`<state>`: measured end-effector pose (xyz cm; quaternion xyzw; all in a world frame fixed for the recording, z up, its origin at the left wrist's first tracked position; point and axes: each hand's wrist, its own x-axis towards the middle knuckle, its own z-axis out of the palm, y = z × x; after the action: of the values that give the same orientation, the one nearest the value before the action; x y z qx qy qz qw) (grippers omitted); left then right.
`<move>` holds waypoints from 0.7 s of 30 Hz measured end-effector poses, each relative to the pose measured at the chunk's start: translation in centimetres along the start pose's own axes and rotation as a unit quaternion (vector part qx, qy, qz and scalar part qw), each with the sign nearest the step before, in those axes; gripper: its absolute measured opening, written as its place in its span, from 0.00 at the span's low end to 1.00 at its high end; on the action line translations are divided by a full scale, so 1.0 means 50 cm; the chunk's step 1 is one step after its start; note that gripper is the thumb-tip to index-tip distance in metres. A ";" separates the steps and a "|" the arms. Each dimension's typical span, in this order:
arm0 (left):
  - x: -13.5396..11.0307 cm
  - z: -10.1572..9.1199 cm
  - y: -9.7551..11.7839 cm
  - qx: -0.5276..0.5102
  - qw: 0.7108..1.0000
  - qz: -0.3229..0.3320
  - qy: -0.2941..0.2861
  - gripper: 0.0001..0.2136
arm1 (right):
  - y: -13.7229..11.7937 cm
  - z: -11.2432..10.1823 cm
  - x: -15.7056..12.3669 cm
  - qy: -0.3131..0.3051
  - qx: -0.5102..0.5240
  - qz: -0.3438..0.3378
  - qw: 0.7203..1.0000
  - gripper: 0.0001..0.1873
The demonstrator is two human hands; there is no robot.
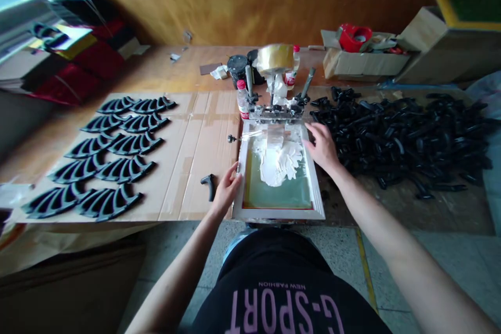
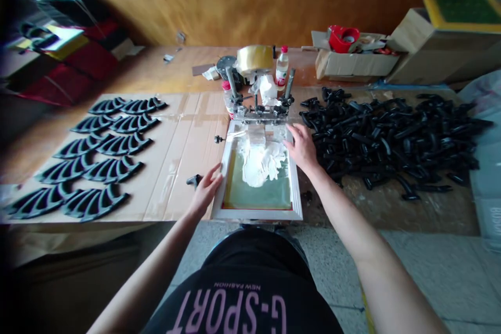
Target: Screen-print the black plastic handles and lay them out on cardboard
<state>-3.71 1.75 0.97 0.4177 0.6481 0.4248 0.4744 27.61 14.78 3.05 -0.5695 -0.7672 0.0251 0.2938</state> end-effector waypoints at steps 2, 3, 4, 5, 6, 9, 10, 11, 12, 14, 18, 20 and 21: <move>0.019 0.010 -0.048 0.029 0.999 -0.014 -0.010 0.35 | -0.059 0.018 0.042 -0.017 0.001 -0.053 0.998 0.30; 0.028 0.013 -0.065 0.047 0.999 -0.015 -0.012 0.34 | -0.090 0.029 0.053 -0.056 -0.002 -0.078 0.995 0.29; 0.036 0.014 -0.077 0.062 0.998 -0.014 -0.011 0.34 | -0.118 0.039 0.055 -0.102 -0.005 -0.093 0.990 0.23; 0.041 0.014 -0.084 0.071 0.997 -0.013 -0.013 0.33 | -0.138 0.046 0.049 -0.145 -0.010 -0.102 0.984 0.16; 0.045 0.013 -0.089 0.074 0.997 -0.013 -0.017 0.32 | -0.152 0.050 0.036 -0.181 -0.015 -0.113 0.977 0.10; 0.047 0.008 -0.093 0.071 0.997 -0.017 -0.022 0.31 | -0.151 0.036 -0.024 -0.240 -0.017 -0.201 0.950 0.09; 0.046 0.007 -0.094 0.066 0.997 -0.018 -0.022 0.31 | -0.143 0.025 -0.040 -0.256 -0.009 -0.244 0.935 0.11; 0.045 0.007 -0.094 0.060 0.998 -0.020 -0.022 0.31 | -0.134 0.014 -0.052 -0.276 0.003 -0.281 0.919 0.12; 0.045 0.007 -0.094 0.053 0.998 -0.022 -0.020 0.31 | -0.127 0.005 -0.058 -0.294 0.015 -0.304 0.906 0.13; 0.044 0.008 -0.094 0.037 0.999 -0.028 -0.018 0.31 | -0.119 -0.005 -0.061 -0.304 0.027 -0.302 0.903 0.11; 0.042 0.010 -0.092 0.018 0.999 -0.032 -0.014 0.33 | -0.122 0.011 -0.084 -0.215 0.012 -0.270 0.939 0.11; 0.042 0.012 -0.089 0.006 0.999 -0.036 -0.011 0.33 | -0.124 0.021 -0.108 -0.203 0.022 -0.292 0.934 0.13; 0.041 0.012 -0.087 0.001 0.999 -0.039 -0.010 0.34 | -0.125 0.024 -0.116 -0.207 0.032 -0.297 0.932 0.12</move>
<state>-4.13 2.51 -3.81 0.3966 0.6601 0.4008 0.4963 22.68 7.79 1.95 -0.2882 -0.9439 0.0793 0.1406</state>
